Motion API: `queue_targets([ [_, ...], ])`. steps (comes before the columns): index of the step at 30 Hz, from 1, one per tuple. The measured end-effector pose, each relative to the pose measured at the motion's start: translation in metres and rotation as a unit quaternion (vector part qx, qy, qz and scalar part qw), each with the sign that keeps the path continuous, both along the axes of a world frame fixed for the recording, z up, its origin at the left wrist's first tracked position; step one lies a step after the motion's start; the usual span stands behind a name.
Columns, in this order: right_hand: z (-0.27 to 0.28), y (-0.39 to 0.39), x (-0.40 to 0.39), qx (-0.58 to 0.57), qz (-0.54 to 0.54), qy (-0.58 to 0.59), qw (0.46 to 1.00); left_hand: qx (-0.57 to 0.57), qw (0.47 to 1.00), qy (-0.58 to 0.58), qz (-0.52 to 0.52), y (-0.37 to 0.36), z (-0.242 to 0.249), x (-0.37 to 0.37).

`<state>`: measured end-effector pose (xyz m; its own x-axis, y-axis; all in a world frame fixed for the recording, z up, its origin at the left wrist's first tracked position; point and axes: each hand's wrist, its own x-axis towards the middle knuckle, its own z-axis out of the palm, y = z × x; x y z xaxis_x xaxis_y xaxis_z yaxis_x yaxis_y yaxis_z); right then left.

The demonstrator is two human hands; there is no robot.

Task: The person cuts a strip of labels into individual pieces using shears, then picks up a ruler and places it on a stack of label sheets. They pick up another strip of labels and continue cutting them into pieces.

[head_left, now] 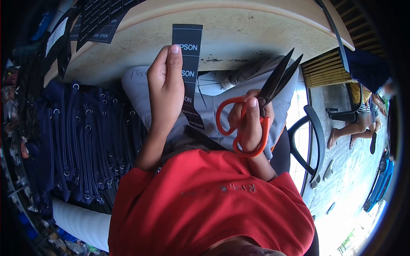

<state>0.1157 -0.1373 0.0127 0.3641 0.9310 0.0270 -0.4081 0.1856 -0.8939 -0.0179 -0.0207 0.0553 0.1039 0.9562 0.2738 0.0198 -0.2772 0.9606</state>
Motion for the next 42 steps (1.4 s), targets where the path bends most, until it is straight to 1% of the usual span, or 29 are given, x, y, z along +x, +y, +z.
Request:
queue_targets([
  [1, -0.001, 0.002, -0.004, 0.035, -0.033, 0.029, 0.998, -0.039, 0.999, -0.004, 0.003, 0.001, 0.001, -0.002],
  [2, 0.0, 0.002, -0.002, 0.035, -0.031, 0.032, 0.998, -0.078, 0.997, -0.008, 0.008, 0.003, 0.001, -0.006],
  [3, 0.002, 0.001, 0.0, 0.05, -0.016, -0.048, 0.997, -0.046, 0.999, -0.004, 0.006, 0.008, -0.006, -0.011],
  [4, 0.003, 0.001, 0.002, 0.066, -0.002, -0.129, 0.989, -0.044, 0.999, -0.002, 0.006, 0.011, -0.012, -0.011],
  [5, 0.003, 0.003, 0.001, 0.063, 0.021, -0.111, 0.992, 0.031, 0.999, 0.005, 0.009, 0.014, -0.017, -0.009],
  [6, 0.001, 0.005, 0.0, 0.063, 0.05, -0.089, 0.993, 0.069, 0.998, 0.008, 0.007, 0.012, -0.017, -0.005],
  [7, 0.001, 0.006, -0.003, 0.069, 0.053, -0.069, 0.994, 0.107, 0.994, 0.01, 0.004, 0.011, -0.017, -0.002],
  [9, 0.005, 0.005, -0.004, 0.06, 0.09, -0.026, 0.994, 0.005, 1.0, 0.017, 0.002, -0.001, -0.013, 0.001],
  [10, 0.01, 0.003, -0.005, 0.063, 0.084, -0.023, 0.994, 0.008, 1.0, 0.02, -0.004, -0.001, -0.013, 0.001],
  [12, 0.022, -0.001, -0.013, 0.047, 0.11, 0.098, 0.988, -0.052, 0.998, -0.025, -0.032, -0.001, -0.012, 0.002],
  [13, 0.019, -0.001, -0.016, 0.063, 0.094, 0.117, 0.987, -0.05, 0.998, -0.018, -0.037, -0.004, -0.006, 0.004],
  [14, 0.016, -0.001, -0.019, 0.08, 0.079, 0.135, 0.984, -0.116, 0.99, -0.066, -0.054, -0.009, 0.002, 0.007],
  [15, 0.012, 0.0, -0.013, 0.102, 0.107, 0.025, 0.989, -0.182, 0.974, -0.113, -0.07, -0.012, 0.009, 0.009],
  [16, 0.01, 0.001, -0.01, 0.123, 0.132, -0.087, 0.98, -0.18, 0.975, -0.106, -0.075, -0.012, 0.011, 0.009],
  [17, 0.011, -0.003, -0.013, 0.076, 0.157, -0.073, 0.982, -0.195, 0.968, -0.126, -0.094, -0.012, 0.012, 0.009],
  [18, 0.012, -0.006, -0.014, 0.078, 0.154, -0.069, 0.983, -0.211, 0.96, -0.145, -0.112, -0.012, 0.013, 0.008],
  [20, 0.013, -0.009, -0.015, 0.034, 0.184, -0.072, 0.98, -0.213, 0.96, -0.144, -0.11, -0.01, 0.013, 0.005],
  [21, 0.01, -0.008, -0.017, 0.051, 0.172, -0.102, 0.978, -0.216, 0.959, -0.149, -0.106, -0.009, 0.011, 0.005],
  [22, 0.01, -0.008, -0.017, 0.051, 0.171, -0.102, 0.979, -0.216, 0.959, -0.148, -0.107, -0.01, 0.01, 0.007],
  [24, 0.01, -0.008, -0.015, 0.033, 0.175, -0.167, 0.97, -0.153, 0.979, -0.124, -0.041, -0.011, 0.004, 0.012],
  [25, 0.01, -0.008, -0.016, 0.035, 0.169, -0.17, 0.97, -0.155, 0.979, -0.125, -0.042, -0.01, -0.001, 0.01],
  [26, 0.01, -0.008, -0.016, 0.033, 0.17, -0.171, 0.97, -0.088, 0.995, -0.049, -0.016, -0.01, -0.007, 0.006],
  [27, 0.011, -0.007, -0.016, 0.022, 0.168, -0.185, 0.968, -0.02, 0.999, 0.027, 0.009, -0.009, -0.007, 0.006],
  [28, 0.013, -0.006, -0.015, 0.01, 0.166, -0.199, 0.966, -0.023, 0.999, 0.025, 0.007, -0.011, -0.006, 0.008],
  [30, 0.017, -0.005, -0.015, -0.008, 0.155, -0.195, 0.968, 0.083, 0.995, 0.056, 0.007, -0.018, 0.001, 0.015],
  [35, 0.023, -0.006, -0.012, -0.031, 0.137, -0.199, 0.97, 0.097, 0.993, 0.067, 0.015, -0.025, 0.003, 0.02],
  [37, 0.021, -0.007, -0.012, -0.018, 0.126, -0.239, 0.963, 0.11, 0.991, 0.071, 0.022, -0.026, 0.002, 0.02],
  [39, 0.019, -0.008, -0.011, -0.018, 0.131, -0.239, 0.962, 0.102, 0.991, 0.077, 0.038, -0.026, 0.003, 0.02],
  [42, 0.018, -0.01, -0.011, -0.011, 0.146, -0.237, 0.96, 0.103, 0.993, 0.049, 0.038, -0.022, 0.002, 0.017],
])
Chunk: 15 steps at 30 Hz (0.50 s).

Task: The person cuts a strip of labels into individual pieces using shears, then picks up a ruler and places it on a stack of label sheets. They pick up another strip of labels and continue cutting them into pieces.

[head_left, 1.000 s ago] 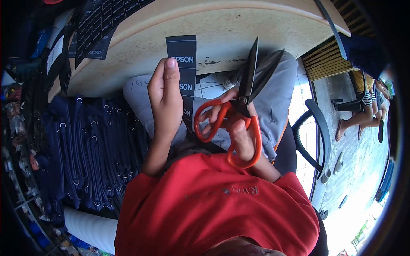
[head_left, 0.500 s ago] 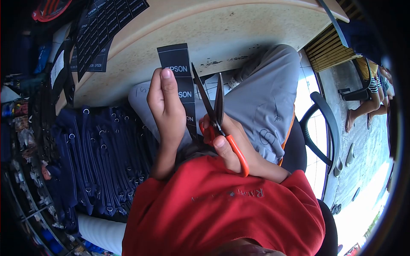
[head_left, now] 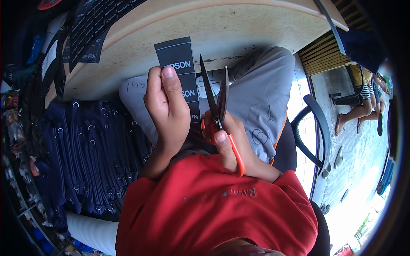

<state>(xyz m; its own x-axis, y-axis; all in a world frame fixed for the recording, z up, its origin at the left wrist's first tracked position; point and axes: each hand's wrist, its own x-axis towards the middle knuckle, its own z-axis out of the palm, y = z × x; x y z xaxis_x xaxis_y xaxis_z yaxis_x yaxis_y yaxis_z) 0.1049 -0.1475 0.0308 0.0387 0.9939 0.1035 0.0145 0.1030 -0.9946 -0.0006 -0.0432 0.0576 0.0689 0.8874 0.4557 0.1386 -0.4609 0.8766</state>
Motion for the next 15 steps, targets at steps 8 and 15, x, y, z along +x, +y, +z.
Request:
queue_targets([
  [8, 0.002, 0.004, -0.003, 0.009, 0.024, -0.013, 1.0, 0.028, 0.999, 0.02, -0.011, 0.0, -0.003, -0.005],
  [15, 0.006, 0.015, -0.005, 0.043, -0.067, 0.015, 0.997, 0.041, 0.997, 0.065, -0.016, -0.013, -0.002, -0.002],
])
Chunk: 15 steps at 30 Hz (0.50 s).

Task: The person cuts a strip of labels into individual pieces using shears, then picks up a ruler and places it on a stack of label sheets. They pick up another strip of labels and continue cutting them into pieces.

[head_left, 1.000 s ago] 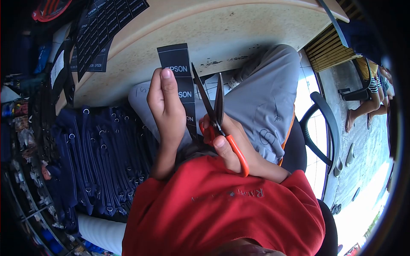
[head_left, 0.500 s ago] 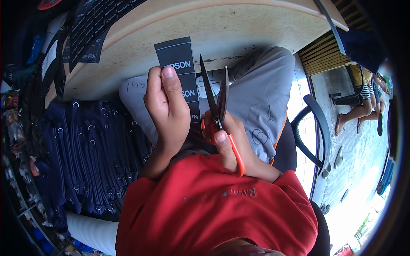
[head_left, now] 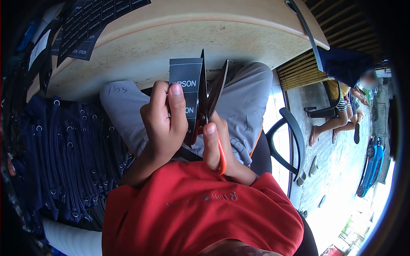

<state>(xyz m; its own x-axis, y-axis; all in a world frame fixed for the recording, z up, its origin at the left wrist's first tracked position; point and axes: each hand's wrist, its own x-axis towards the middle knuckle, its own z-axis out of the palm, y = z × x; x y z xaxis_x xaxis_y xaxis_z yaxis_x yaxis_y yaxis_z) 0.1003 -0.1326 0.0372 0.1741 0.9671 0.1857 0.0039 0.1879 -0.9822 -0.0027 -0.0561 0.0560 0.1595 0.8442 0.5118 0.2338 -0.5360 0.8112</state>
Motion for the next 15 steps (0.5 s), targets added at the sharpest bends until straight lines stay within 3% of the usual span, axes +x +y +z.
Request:
queue_targets([
  [15, 0.013, 0.001, 0.004, 0.007, 0.002, -0.048, 0.999, -0.003, 1.0, 0.0, -0.031, -0.013, 0.002, 0.002],
])
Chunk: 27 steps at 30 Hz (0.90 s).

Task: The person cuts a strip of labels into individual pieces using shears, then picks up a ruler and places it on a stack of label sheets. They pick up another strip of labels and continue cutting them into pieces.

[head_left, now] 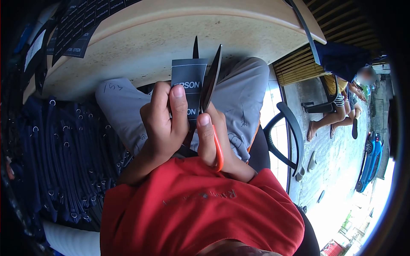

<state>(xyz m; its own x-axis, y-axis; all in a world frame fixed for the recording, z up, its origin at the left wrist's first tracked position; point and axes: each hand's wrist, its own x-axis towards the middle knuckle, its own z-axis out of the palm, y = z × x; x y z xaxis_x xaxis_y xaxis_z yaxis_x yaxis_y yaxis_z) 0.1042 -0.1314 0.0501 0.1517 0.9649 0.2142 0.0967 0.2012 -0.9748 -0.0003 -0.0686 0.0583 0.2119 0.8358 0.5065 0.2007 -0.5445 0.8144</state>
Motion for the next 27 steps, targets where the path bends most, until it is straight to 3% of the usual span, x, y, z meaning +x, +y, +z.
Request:
queue_targets([
  [6, -0.004, 0.003, 0.001, 0.041, -0.014, 0.026, 0.999, 0.002, 1.0, -0.002, -0.017, -0.004, -0.001, 0.002],
  [13, 0.001, 0.001, 0.003, 0.009, -0.014, 0.022, 1.0, -0.009, 1.0, -0.003, -0.024, -0.006, -0.002, 0.004],
  [15, -0.006, 0.003, 0.001, 0.05, -0.029, 0.036, 0.998, -0.009, 1.0, -0.003, -0.022, -0.007, -0.002, 0.005],
  [27, -0.003, 0.002, 0.003, 0.018, -0.035, 0.021, 0.999, -0.007, 0.999, -0.002, -0.032, -0.007, -0.001, 0.005],
])
